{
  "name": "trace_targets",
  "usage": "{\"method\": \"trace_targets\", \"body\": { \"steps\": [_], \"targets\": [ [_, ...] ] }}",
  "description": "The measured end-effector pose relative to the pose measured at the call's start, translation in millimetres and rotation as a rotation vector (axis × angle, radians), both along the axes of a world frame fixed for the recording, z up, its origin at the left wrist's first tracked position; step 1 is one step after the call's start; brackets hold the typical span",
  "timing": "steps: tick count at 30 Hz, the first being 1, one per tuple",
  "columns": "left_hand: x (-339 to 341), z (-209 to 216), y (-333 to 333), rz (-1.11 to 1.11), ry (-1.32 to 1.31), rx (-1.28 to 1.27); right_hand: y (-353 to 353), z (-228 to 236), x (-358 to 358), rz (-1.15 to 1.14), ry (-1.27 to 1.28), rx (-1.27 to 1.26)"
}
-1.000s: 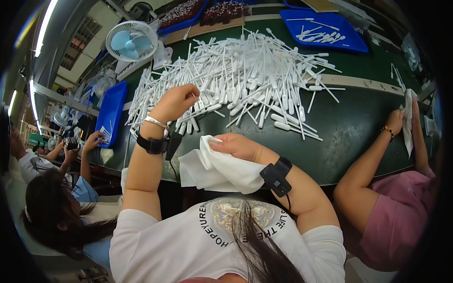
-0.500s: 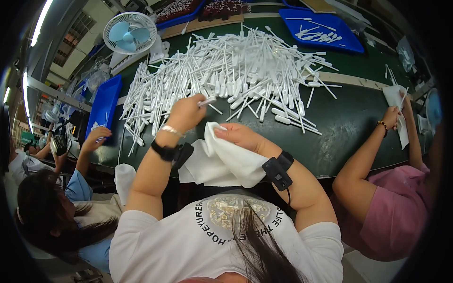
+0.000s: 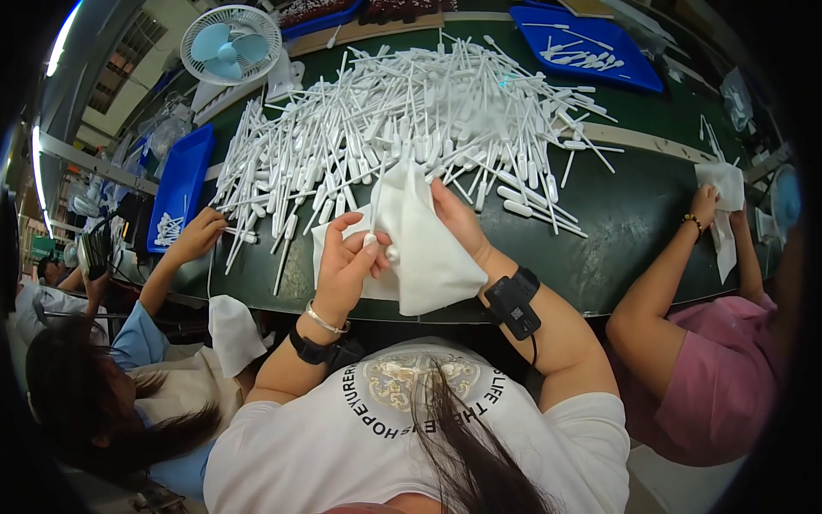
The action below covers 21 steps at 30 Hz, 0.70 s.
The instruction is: The person wipes white plastic sticks with a cloth one at a time, occasionally placing them into a blue tray or pushing them into a red foam block.
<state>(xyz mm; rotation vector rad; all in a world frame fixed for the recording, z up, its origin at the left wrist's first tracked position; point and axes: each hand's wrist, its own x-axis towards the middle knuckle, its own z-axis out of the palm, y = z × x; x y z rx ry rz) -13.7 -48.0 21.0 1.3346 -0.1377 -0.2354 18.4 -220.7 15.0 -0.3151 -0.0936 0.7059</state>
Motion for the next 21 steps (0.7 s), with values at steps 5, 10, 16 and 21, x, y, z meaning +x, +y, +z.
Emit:
{"method": "trace_targets", "body": {
  "steps": [5, 10, 16, 21],
  "targets": [
    [-1.2, 6.7, -6.5, 0.06, -0.22, 0.103, -1.4, -10.6, 2.9, -0.031, 0.085, -0.074],
    [14.7, -8.3, -17.5, 0.007, 0.024, 0.081, 6.5, -15.0, -4.0, 0.006, -0.063, -0.096],
    [10.0, -12.1, -22.8, 0.043, -0.46, 0.887, 17.8, -22.7, -10.9, -0.213, -0.232, -0.632],
    [3.4, -10.0, -13.9, -0.043, -0.4, 0.637, 14.1, -18.5, -10.0, -0.223, -0.221, -0.65]
  ]
}}
